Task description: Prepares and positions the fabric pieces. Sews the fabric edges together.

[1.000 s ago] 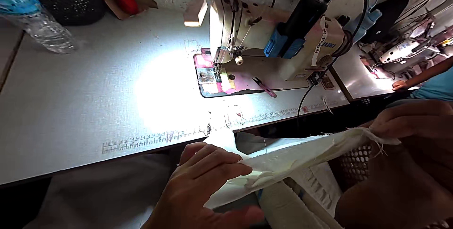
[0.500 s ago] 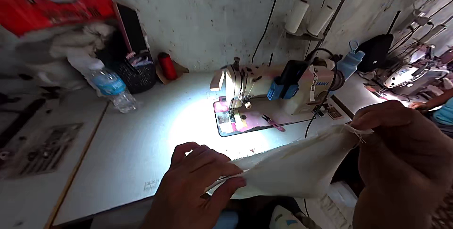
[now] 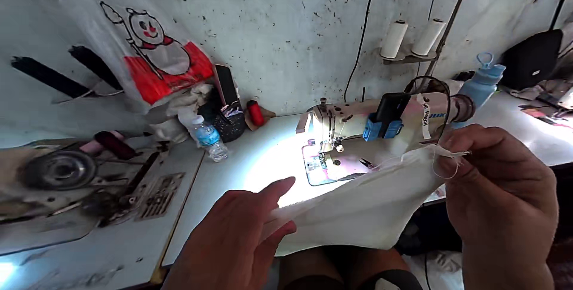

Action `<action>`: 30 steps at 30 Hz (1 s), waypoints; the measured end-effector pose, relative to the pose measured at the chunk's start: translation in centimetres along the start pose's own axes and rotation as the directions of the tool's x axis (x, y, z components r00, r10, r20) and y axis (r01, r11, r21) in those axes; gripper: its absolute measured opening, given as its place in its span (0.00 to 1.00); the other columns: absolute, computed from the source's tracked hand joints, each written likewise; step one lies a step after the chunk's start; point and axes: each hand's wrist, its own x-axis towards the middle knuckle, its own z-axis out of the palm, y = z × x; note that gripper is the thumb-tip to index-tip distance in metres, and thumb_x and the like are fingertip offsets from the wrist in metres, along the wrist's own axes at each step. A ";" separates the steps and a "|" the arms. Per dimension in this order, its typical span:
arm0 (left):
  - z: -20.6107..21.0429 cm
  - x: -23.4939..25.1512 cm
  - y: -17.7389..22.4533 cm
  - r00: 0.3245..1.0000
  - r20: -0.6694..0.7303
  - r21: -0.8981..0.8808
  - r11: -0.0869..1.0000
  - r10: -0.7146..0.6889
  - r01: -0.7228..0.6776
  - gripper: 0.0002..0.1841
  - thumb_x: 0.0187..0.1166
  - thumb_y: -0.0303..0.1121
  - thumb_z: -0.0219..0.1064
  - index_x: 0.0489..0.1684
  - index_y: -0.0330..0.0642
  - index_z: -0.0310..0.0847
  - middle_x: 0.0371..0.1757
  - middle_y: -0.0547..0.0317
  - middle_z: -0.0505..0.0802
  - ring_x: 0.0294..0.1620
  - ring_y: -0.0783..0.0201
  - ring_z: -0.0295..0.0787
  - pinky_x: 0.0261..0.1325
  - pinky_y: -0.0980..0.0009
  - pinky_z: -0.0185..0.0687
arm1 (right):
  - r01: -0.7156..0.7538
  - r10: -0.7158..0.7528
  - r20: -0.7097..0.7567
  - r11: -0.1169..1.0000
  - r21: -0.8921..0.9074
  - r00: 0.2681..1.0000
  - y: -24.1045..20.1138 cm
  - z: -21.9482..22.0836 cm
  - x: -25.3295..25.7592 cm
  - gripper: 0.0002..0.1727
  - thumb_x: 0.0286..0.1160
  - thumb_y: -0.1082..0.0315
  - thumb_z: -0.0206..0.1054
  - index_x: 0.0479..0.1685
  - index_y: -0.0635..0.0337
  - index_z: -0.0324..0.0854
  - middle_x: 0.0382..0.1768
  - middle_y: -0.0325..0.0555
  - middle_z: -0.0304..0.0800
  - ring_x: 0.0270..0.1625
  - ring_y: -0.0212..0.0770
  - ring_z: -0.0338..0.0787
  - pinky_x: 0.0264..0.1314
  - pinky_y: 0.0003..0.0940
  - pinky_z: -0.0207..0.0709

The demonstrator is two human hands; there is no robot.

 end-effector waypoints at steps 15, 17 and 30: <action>-0.7 -3.2 0.8 0.951 0.182 -0.186 0.940 -0.251 0.284 0.23 0.76 0.56 0.73 0.56 0.48 0.82 0.41 0.64 0.91 0.44 0.80 0.84 0.47 0.83 0.77 | -0.005 0.002 0.094 1.000 0.029 0.996 -0.1 1.4 -1.5 0.07 0.80 0.71 0.68 0.49 0.48 0.87 0.47 0.26 0.89 0.50 0.24 0.89 0.55 0.20 0.86; 0.6 -3.1 1.5 0.958 0.138 -0.252 0.927 -0.251 0.279 0.25 0.76 0.54 0.74 0.62 0.50 0.74 0.51 0.65 0.91 0.54 0.79 0.86 0.55 0.83 0.82 | 0.022 -0.024 0.117 1.000 0.014 0.993 -0.5 1.6 -1.2 0.08 0.81 0.71 0.66 0.50 0.49 0.87 0.48 0.26 0.88 0.50 0.24 0.88 0.54 0.20 0.86; 5.2 -1.2 1.9 0.957 0.072 -0.235 0.927 -0.282 0.290 0.15 0.78 0.53 0.68 0.39 0.52 0.88 0.44 0.69 0.95 0.53 0.77 0.88 0.64 0.70 0.77 | 0.062 -0.042 0.190 0.993 -0.099 0.981 -1.6 1.0 -0.2 0.06 0.80 0.73 0.66 0.47 0.54 0.85 0.44 0.31 0.86 0.47 0.25 0.88 0.52 0.22 0.87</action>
